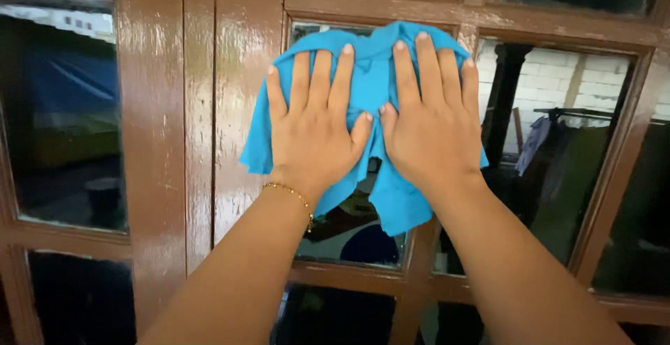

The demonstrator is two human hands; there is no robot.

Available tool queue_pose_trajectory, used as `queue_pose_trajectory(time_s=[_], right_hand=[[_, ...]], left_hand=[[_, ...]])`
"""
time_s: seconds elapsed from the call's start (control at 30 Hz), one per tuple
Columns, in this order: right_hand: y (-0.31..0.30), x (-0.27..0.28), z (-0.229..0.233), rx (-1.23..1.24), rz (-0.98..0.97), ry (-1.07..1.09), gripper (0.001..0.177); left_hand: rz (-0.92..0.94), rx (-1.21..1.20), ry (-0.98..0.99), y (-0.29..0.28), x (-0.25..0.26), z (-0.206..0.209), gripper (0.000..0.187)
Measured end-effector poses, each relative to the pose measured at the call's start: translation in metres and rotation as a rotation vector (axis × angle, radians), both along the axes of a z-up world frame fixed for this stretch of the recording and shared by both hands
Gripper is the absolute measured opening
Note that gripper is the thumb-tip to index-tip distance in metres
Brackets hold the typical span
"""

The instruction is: Cleaning glass panes of a wooden door using a blue cloth

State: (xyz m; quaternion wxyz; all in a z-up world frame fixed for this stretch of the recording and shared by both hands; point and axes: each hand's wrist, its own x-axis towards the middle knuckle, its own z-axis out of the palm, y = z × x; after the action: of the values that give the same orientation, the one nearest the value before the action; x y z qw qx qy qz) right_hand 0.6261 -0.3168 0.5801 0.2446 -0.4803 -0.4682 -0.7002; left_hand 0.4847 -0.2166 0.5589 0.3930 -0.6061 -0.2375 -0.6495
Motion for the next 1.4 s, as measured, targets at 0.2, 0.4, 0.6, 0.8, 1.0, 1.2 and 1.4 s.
queue_pose_trajectory(time_s=[0.2,0.4,0.6,0.8,1.0,1.2,1.4], right_hand=[[-0.002,-0.011,-0.044,-0.032,-0.006,0.133,0.076],[-0.003,-0.021,-0.125,-0.042,-0.045,0.1,0.069],[-0.004,-0.028,-0.177,-0.132,0.019,0.173,0.077],[0.011,-0.033,-0.222,-0.232,0.088,0.181,0.068],[0.013,-0.043,-0.254,-0.228,0.233,0.124,0.042],[0.006,-0.058,-0.244,-0.168,0.326,0.088,0.038],[-0.021,-0.063,-0.217,-0.251,0.271,0.129,0.035]], left_hand=[[0.011,-0.107,-0.031,-0.007,0.006,-0.051,0.075],[0.03,-0.188,0.05,-0.017,-0.001,-0.129,0.073],[0.052,-0.281,0.16,-0.016,-0.015,-0.184,0.074],[-0.043,-0.359,0.191,-0.011,-0.026,-0.221,0.075],[-0.259,-0.277,0.155,-0.011,-0.039,-0.241,0.053],[-0.343,-0.24,0.058,-0.007,-0.036,-0.256,0.05],[-0.414,-0.222,0.066,-0.018,-0.024,-0.248,0.041]])
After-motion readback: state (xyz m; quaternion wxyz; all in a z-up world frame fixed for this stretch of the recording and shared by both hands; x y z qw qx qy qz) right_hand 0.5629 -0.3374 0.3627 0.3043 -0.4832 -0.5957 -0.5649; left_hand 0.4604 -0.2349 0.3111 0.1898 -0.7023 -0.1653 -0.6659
